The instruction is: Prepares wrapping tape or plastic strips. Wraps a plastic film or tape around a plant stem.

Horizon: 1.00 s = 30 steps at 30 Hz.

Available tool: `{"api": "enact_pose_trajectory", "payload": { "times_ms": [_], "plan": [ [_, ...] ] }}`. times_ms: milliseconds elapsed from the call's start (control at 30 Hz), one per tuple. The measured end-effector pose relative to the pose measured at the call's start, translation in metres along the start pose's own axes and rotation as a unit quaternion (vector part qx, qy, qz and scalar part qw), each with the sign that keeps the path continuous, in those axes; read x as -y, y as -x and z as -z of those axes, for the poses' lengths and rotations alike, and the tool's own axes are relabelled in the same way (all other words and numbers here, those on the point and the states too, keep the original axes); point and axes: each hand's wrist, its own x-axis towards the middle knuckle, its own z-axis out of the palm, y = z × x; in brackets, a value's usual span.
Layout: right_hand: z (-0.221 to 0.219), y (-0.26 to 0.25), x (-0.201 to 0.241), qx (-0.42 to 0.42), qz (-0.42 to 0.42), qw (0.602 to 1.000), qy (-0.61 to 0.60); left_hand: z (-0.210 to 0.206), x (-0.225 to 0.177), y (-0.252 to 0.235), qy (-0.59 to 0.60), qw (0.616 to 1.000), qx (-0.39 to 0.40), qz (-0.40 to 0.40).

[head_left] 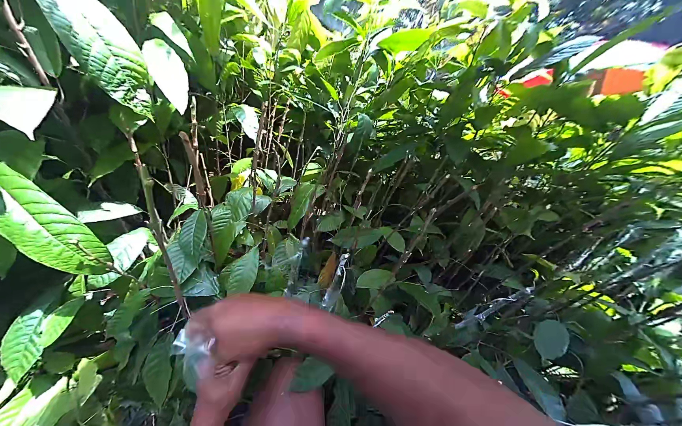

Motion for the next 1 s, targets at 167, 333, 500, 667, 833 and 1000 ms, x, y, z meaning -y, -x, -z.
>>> {"api": "enact_pose_trajectory", "payload": {
  "times_ms": [167, 333, 500, 667, 833, 1000],
  "plan": [
    [-0.022, 0.001, -0.029, -0.078, -0.145, 0.981, 0.105, 0.018, -0.020, -0.010, 0.033, 0.997, -0.062, -0.020],
    [-0.056, 0.029, 0.002, -0.081, -0.028, 0.995, 0.046, 0.022, -0.035, -0.032, 0.037, 0.988, -0.141, 0.052],
    [-0.020, 0.035, 0.026, -0.031, 0.032, 0.998, -0.053, 0.005, -0.017, -0.023, 0.022, 0.998, -0.033, 0.052],
    [0.024, 0.023, -0.010, -0.095, -0.097, 0.972, 0.191, 0.020, -0.023, -0.031, -0.114, 0.992, -0.014, -0.061],
    [0.024, 0.025, 0.018, -0.050, -0.002, 0.999, 0.002, 0.008, -0.039, -0.024, -0.238, 0.970, -0.031, -0.041],
    [0.018, 0.025, -0.010, -0.077, -0.070, 0.973, 0.207, 0.019, -0.030, -0.034, -0.208, 0.972, -0.023, -0.105]
  ]
}}
